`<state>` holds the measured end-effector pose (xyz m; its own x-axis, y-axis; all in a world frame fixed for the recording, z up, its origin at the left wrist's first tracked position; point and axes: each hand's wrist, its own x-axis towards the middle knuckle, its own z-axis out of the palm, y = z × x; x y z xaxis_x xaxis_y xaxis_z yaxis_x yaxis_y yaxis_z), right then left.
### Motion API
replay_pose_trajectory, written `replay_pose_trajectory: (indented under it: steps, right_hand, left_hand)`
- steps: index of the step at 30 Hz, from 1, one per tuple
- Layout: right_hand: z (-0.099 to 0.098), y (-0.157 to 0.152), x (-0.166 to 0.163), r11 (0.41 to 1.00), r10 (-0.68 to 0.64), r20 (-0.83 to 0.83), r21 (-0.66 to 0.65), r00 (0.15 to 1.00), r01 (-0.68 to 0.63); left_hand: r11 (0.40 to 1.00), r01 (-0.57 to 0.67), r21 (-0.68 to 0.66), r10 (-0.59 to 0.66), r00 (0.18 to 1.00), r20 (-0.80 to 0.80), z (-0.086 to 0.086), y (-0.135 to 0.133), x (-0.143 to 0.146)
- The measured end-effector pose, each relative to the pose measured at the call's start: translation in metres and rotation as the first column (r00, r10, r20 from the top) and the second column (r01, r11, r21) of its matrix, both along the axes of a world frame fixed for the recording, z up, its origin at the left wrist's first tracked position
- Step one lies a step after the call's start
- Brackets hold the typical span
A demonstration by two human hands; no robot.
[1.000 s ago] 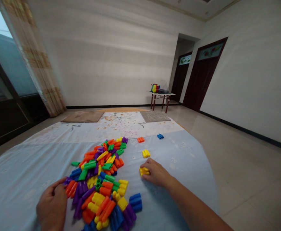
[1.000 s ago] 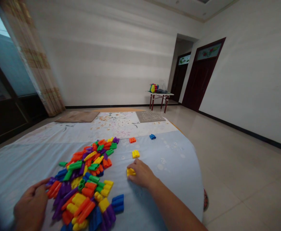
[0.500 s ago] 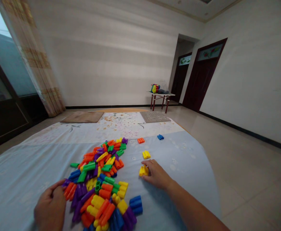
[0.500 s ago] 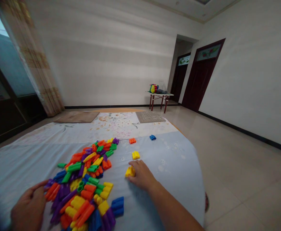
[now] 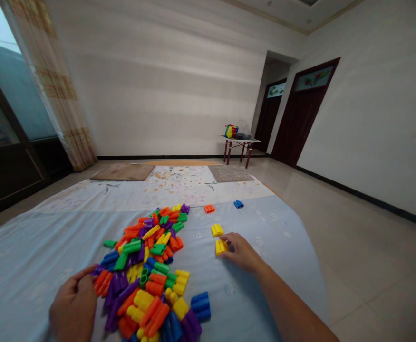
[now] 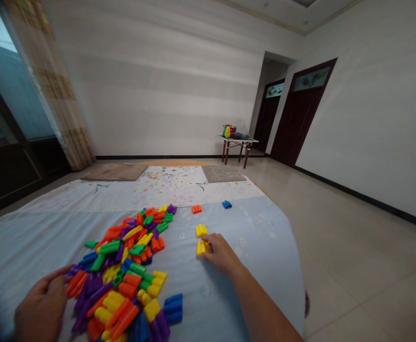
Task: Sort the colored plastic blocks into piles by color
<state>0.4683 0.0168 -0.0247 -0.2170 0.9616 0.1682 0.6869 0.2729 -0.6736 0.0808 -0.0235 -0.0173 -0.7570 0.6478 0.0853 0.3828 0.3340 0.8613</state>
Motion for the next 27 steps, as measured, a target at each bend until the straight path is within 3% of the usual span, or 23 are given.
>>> replay_pose_trajectory:
  steps: [27]
  right_hand:
    - [-0.017,0.011,0.006,0.991,-0.003,-0.054,0.132,0.999,0.010]
  left_hand:
    - [0.999,0.004,0.033,-0.004,1.000,0.004,-0.004,0.000,-0.002]
